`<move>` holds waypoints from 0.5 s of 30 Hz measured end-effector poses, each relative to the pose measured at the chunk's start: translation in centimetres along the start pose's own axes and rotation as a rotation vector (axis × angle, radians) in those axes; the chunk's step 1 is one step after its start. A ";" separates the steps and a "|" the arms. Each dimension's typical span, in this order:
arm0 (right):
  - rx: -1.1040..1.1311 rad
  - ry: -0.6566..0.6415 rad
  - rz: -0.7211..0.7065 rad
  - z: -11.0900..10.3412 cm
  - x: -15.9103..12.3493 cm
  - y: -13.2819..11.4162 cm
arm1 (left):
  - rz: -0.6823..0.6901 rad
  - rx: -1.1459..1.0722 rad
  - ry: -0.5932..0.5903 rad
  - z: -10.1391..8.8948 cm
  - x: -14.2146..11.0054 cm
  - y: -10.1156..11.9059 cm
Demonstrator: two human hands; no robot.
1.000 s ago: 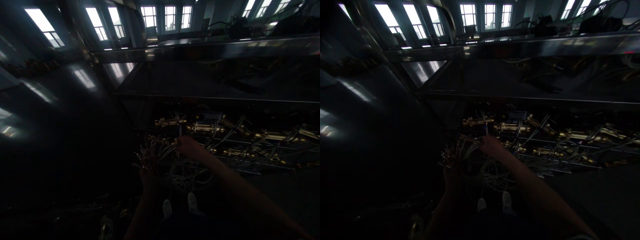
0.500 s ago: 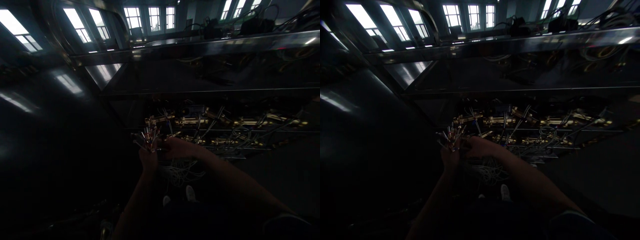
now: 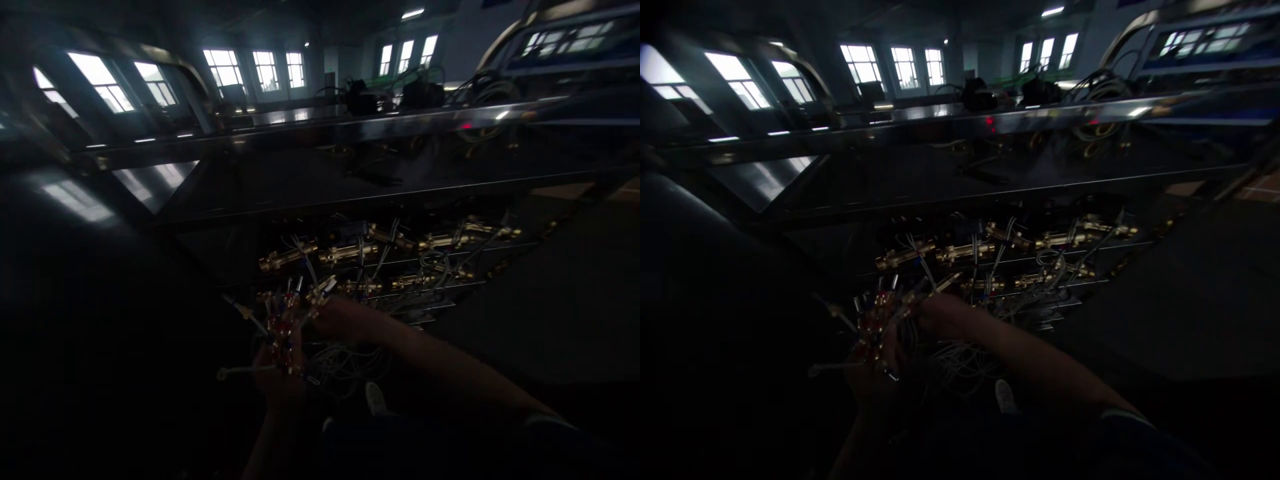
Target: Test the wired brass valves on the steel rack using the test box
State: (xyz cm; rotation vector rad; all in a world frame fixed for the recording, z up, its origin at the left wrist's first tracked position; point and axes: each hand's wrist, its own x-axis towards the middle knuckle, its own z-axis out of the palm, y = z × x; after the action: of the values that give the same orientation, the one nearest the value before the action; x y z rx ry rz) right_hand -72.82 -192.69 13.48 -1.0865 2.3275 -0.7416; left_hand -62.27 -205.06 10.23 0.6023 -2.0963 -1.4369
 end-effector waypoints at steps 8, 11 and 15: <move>0.151 -0.065 -0.071 -2.0 -3.0 -1.2 | 0.120 0.343 -0.013 0.1 2.3 -0.8; 0.223 -0.048 0.027 -4.2 -5.5 3.1 | 0.049 0.420 0.117 -1.8 4.6 -0.9; 0.268 0.244 0.374 -5.9 -9.6 10.1 | 0.046 0.471 0.336 -5.3 7.4 -1.8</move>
State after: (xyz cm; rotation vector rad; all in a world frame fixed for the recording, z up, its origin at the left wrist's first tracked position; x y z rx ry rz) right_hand -76.33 -177.93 13.11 -0.4469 2.4379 -1.0424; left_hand -64.38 -214.05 11.37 0.8965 -2.1533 -0.7452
